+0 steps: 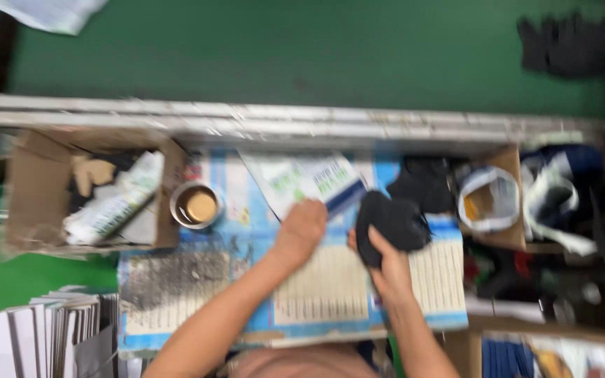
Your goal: Packaging black face masks into plastic bags and placing them on a conveyor belt.
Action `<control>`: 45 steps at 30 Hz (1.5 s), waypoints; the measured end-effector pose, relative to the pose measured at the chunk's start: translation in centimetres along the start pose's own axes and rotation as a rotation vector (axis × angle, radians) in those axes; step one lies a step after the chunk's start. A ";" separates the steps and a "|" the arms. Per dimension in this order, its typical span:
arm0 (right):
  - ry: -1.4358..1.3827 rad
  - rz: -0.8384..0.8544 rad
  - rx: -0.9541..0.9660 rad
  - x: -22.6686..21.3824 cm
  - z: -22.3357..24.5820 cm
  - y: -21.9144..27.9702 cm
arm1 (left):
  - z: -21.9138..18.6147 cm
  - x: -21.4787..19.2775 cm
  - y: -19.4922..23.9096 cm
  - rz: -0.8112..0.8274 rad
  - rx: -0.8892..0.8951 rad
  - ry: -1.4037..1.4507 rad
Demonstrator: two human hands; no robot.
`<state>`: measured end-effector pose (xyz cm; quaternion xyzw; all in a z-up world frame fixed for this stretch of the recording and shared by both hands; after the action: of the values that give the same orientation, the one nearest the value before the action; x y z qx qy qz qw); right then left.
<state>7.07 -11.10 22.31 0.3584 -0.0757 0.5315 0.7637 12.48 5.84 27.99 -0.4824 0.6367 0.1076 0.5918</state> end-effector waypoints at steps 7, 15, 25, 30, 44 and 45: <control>0.223 0.003 -0.126 0.9 -0.4 0.2 | -0.2 4.1 -1.0 0.178 0.014 -0.134; 0.231 -0.004 -0.163 -2.2 -1.9 -1.2 | 0.1 -0.5 -1.0 -0.174 -0.016 0.053; 0.142 0.076 -0.211 1.8 -1.3 -2.6 | 0.3 -5.8 -0.8 -0.285 -0.173 0.423; 0.379 0.044 -0.142 -1.7 -3.2 -3.7 | 1.6 -6.9 -1.9 -0.356 -0.176 0.428; 0.477 0.091 -0.144 -12.3 -10.3 -1.3 | -3.6 -10.0 -2.1 -0.175 -0.392 0.952; 0.534 0.120 -0.152 -13.8 -10.7 -2.5 | -4.2 -9.7 -2.3 -0.088 -0.354 0.967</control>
<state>0.52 -15.23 6.47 0.1425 0.0675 0.6444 0.7483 9.87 6.40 38.44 -0.5961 0.7887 -0.0465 0.1429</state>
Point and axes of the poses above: each hand's wrist, its own y-axis away from the middle knuckle, its own x-axis out of the palm, z = x × y, the point moved 8 cm from there along -y, towards the middle knuckle, and after that the axes turned 2 degrees about z, right-handed, at the moved point
